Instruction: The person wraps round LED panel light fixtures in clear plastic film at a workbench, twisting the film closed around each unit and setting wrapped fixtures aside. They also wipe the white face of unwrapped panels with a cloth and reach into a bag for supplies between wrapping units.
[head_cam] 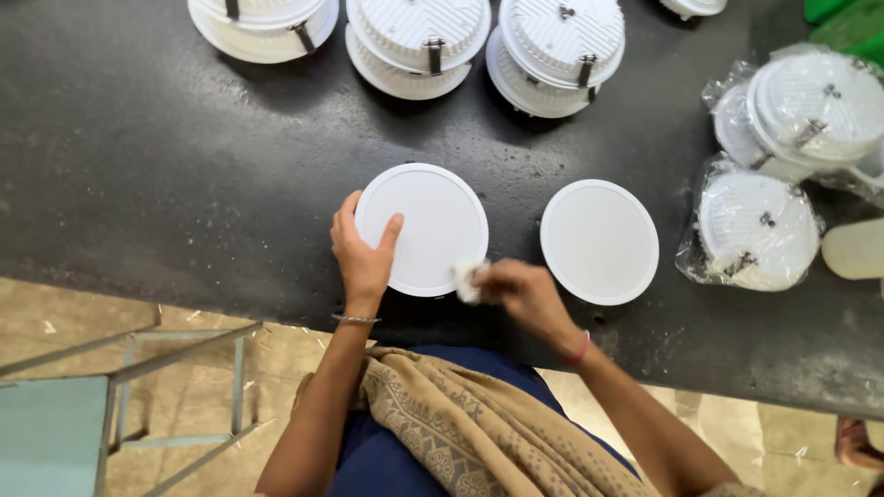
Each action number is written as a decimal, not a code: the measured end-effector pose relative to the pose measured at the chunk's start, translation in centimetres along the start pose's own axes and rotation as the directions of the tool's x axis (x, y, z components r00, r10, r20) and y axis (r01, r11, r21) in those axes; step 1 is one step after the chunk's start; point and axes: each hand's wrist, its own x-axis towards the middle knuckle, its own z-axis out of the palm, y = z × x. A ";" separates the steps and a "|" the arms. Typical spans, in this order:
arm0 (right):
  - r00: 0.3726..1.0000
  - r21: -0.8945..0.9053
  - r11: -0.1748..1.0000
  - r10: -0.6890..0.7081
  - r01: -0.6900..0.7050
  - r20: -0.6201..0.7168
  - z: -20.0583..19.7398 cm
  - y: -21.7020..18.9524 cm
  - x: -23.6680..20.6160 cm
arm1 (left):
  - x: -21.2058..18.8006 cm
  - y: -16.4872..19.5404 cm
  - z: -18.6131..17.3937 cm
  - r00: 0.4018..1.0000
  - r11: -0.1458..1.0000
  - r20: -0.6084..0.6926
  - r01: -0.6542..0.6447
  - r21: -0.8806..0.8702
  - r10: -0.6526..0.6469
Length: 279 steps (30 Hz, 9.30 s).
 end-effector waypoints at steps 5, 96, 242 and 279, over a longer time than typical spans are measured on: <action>0.968 0.480 0.841 0.224 -0.251 0.113 0.9 0.9 -4.5 | -1.1 -0.4 -1.9 0.990 0.972 0.026 0.142 -0.187 -0.139; 0.234 0.302 0.241 0.970 -0.922 -0.060 -17.8 48.1 -48.5 | -37.5 30.8 38.7 0.122 0.925 0.970 -0.346 -0.155 0.209; 0.645 -0.127 0.686 -0.582 0.716 0.494 17.8 -4.9 14.9 | 16.9 -4.8 -17.3 0.944 0.919 0.060 0.329 -0.218 -0.323; 0.834 -0.470 0.814 -0.493 0.342 -0.246 -5.6 -3.6 7.6 | -1.8 4.4 -4.1 0.970 0.687 0.102 -0.228 0.690 0.219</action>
